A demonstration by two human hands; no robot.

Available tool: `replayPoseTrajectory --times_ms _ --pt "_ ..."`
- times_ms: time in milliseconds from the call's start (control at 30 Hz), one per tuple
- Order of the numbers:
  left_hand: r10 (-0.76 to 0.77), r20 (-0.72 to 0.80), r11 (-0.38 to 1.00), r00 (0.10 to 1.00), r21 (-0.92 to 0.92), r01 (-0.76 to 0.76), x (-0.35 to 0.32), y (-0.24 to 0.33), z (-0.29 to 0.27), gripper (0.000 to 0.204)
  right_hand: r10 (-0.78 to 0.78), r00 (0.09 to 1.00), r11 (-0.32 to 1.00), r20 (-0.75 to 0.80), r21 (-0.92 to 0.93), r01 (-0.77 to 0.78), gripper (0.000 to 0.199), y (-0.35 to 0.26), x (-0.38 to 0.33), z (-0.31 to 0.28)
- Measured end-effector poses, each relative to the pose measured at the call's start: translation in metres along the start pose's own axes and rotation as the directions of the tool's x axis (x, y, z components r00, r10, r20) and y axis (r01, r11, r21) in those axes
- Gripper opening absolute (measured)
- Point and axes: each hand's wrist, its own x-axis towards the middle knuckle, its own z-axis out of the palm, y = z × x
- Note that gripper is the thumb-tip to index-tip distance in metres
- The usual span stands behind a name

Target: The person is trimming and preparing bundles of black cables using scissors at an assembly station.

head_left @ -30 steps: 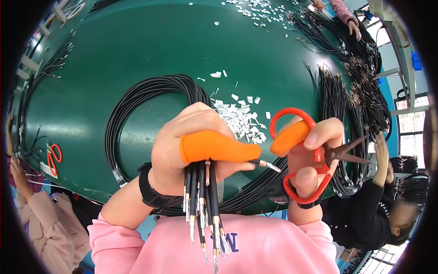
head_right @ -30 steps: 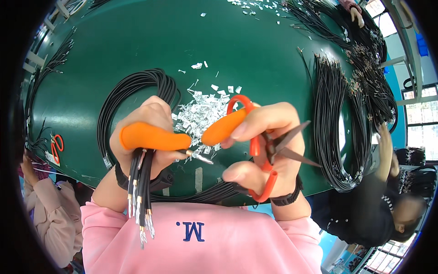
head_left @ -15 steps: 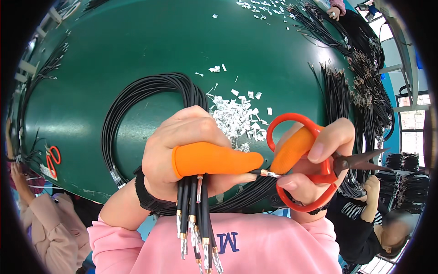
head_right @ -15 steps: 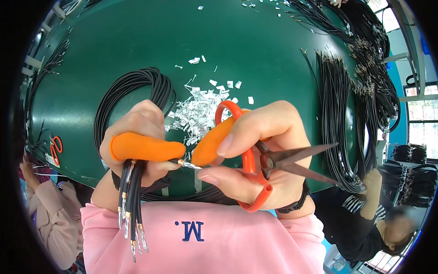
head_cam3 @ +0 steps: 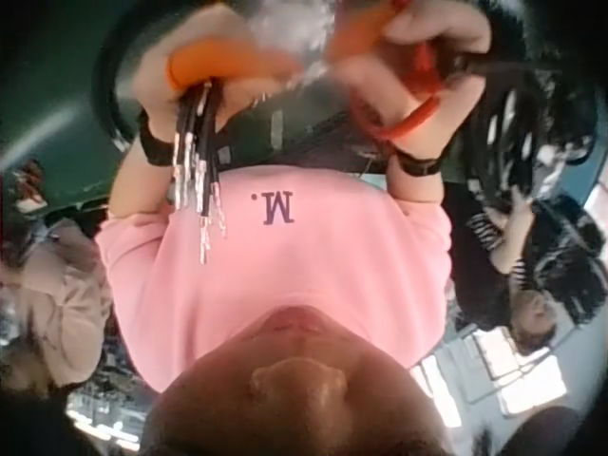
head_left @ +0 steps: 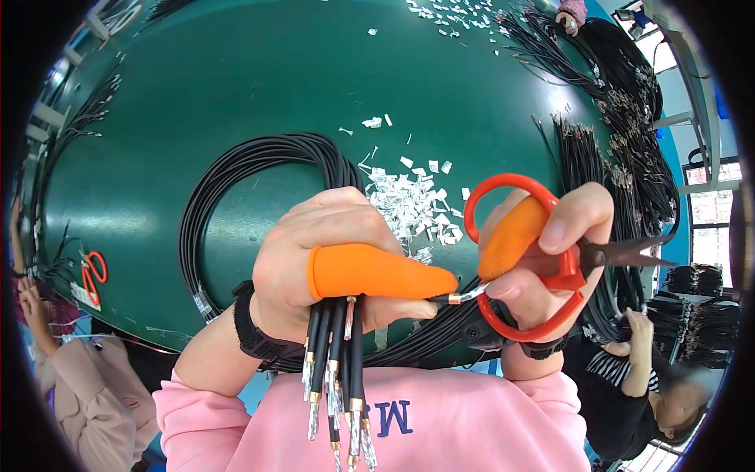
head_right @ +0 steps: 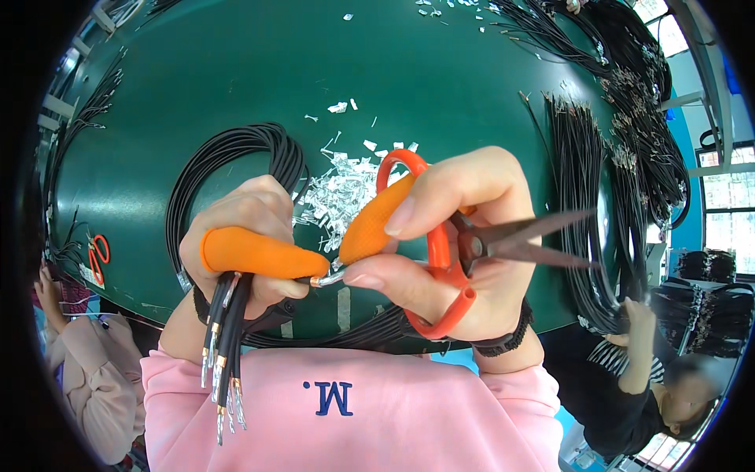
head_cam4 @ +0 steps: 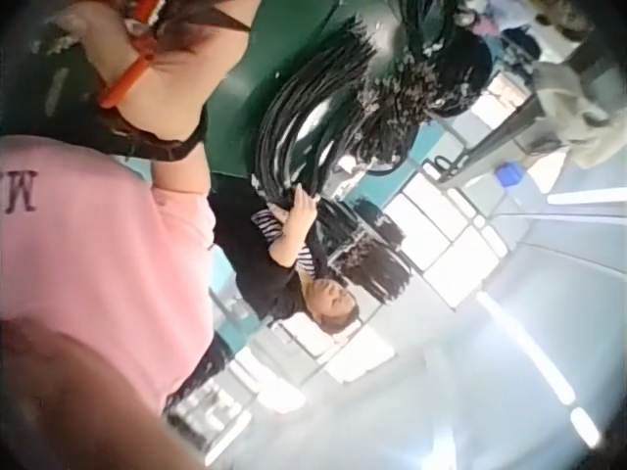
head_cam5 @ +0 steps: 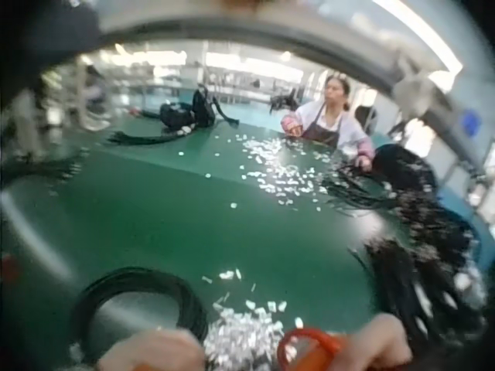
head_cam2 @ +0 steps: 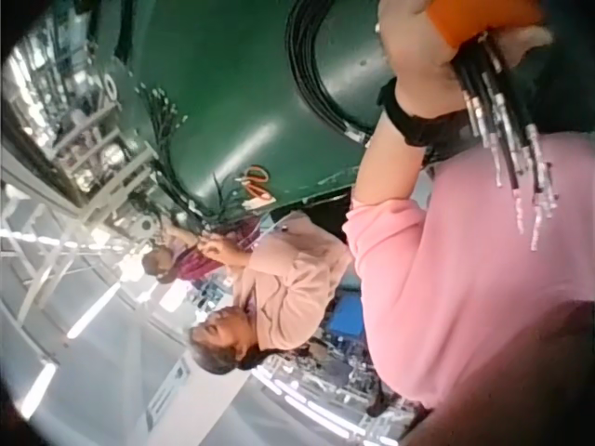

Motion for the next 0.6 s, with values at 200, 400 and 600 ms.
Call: replayPoseTrajectory --times_ms 200,400,600 --pt "-0.027 -0.075 0.998 0.997 0.05 0.031 -0.003 0.0 0.006 0.022 0.018 1.0 1.0 -0.013 0.006 -0.018 0.044 -0.004 -0.001 -0.003" --pt "-0.037 -0.096 0.988 0.995 0.149 0.051 -0.003 0.004 0.003 0.016 0.371 0.923 0.916 0.098 0.125 -0.382 0.052 -0.036 -0.025 -0.022" --pt "0.134 0.004 0.964 0.991 0.233 -0.131 -0.006 0.002 -0.007 0.016 0.404 0.843 0.89 0.356 -0.364 -0.274 0.037 -0.036 -0.03 -0.019"
